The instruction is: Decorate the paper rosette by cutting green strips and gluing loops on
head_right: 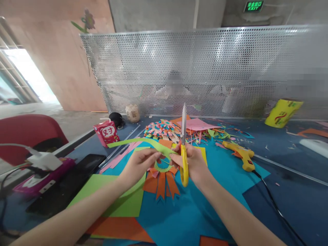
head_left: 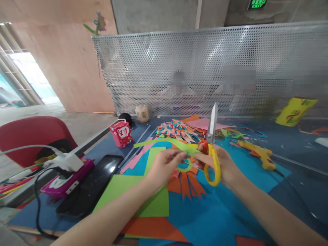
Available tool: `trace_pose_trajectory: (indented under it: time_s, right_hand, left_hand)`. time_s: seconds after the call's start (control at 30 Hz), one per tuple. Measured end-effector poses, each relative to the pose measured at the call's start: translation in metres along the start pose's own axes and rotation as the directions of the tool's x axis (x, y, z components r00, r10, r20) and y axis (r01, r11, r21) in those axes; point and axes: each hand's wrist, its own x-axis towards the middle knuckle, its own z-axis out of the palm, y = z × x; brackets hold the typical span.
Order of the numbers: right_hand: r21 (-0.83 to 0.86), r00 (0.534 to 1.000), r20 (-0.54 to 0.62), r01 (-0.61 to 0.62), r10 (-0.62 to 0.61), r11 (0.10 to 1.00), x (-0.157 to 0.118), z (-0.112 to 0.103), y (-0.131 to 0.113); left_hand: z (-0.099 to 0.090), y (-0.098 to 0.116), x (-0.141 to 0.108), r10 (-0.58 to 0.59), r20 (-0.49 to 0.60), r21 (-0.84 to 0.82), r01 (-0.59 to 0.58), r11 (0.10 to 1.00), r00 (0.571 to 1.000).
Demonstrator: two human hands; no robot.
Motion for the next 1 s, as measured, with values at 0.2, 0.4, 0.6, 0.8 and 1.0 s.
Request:
trace_pose_trajectory:
  time_s: [0.2,0.4,0.6,0.8,1.0]
  right_hand:
    - [-0.167,0.997,0.020,-0.069,0.074,0.983,-0.002,0.004,-0.005]
    - [-0.226,0.998,0.070,0.012,0.004,0.974,0.000,-0.003,-0.002]
    - [-0.561,0.997,0.059,0.078,-0.054,0.824,0.002,-0.013,-0.002]
    - [-0.731,0.986,0.159,0.157,-0.058,0.664,-0.002,-0.019,-0.005]
    - [-0.740,0.986,0.162,0.137,-0.023,0.658,-0.005,-0.017,-0.004]
  left_hand:
    - [-0.007,-0.004,0.008,-0.182,-0.115,-0.336,0.134,0.932,0.977]
    - [-0.022,-0.004,0.015,-0.202,-0.251,-0.429,0.078,0.900,0.947]
    - [-0.041,-0.011,0.023,-0.188,-0.358,-0.479,-0.007,0.878,0.914]
    - [-0.046,-0.005,0.024,-0.240,-0.419,-0.504,-0.004,0.864,0.876]
    - [-0.046,-0.005,0.023,-0.219,-0.433,-0.438,0.008,0.899,0.875]
